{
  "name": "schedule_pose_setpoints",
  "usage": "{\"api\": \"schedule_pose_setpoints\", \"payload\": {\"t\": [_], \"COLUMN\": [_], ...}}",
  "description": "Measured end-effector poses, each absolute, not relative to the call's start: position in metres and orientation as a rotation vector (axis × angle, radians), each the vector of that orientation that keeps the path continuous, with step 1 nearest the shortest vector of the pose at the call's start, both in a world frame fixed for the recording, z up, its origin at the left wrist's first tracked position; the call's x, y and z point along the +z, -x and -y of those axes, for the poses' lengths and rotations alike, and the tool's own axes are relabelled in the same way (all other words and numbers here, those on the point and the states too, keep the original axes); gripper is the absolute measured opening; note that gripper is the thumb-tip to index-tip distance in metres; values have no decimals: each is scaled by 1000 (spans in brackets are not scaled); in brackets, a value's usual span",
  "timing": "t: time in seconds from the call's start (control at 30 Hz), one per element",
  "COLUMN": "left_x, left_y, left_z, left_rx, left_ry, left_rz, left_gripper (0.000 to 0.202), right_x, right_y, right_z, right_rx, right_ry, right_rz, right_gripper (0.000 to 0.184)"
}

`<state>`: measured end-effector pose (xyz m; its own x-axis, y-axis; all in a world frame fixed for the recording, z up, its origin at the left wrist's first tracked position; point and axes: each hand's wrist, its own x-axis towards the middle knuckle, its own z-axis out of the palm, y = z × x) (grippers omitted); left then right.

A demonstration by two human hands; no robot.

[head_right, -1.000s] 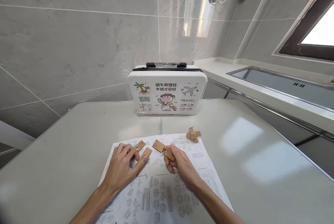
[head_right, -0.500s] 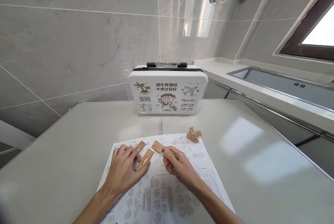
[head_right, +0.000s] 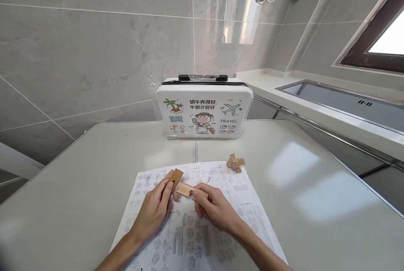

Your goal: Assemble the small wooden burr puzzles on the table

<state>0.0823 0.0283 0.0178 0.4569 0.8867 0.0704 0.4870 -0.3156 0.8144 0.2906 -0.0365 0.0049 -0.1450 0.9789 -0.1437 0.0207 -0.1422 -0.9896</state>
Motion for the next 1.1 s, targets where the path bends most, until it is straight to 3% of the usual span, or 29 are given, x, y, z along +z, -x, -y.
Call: {"api": "schedule_pose_setpoints", "payload": {"t": [0.43, 0.63, 1.1], "left_x": [18, 9, 7], "left_y": [-86, -83, -81], "left_z": [-18, -17, -15], "left_rx": [642, 507, 584], "left_ry": [-1863, -1957, -2013], "left_rz": [-973, -949, -887], "left_gripper": [45, 70, 57], "right_x": [9, 6, 1], "right_y": [-288, -289, -290], "right_z": [38, 37, 36], "right_rx": [1341, 1319, 1268], "right_ry": [1272, 1286, 1301], "right_rz": [1324, 1344, 1378], "right_gripper": [47, 47, 47]}}
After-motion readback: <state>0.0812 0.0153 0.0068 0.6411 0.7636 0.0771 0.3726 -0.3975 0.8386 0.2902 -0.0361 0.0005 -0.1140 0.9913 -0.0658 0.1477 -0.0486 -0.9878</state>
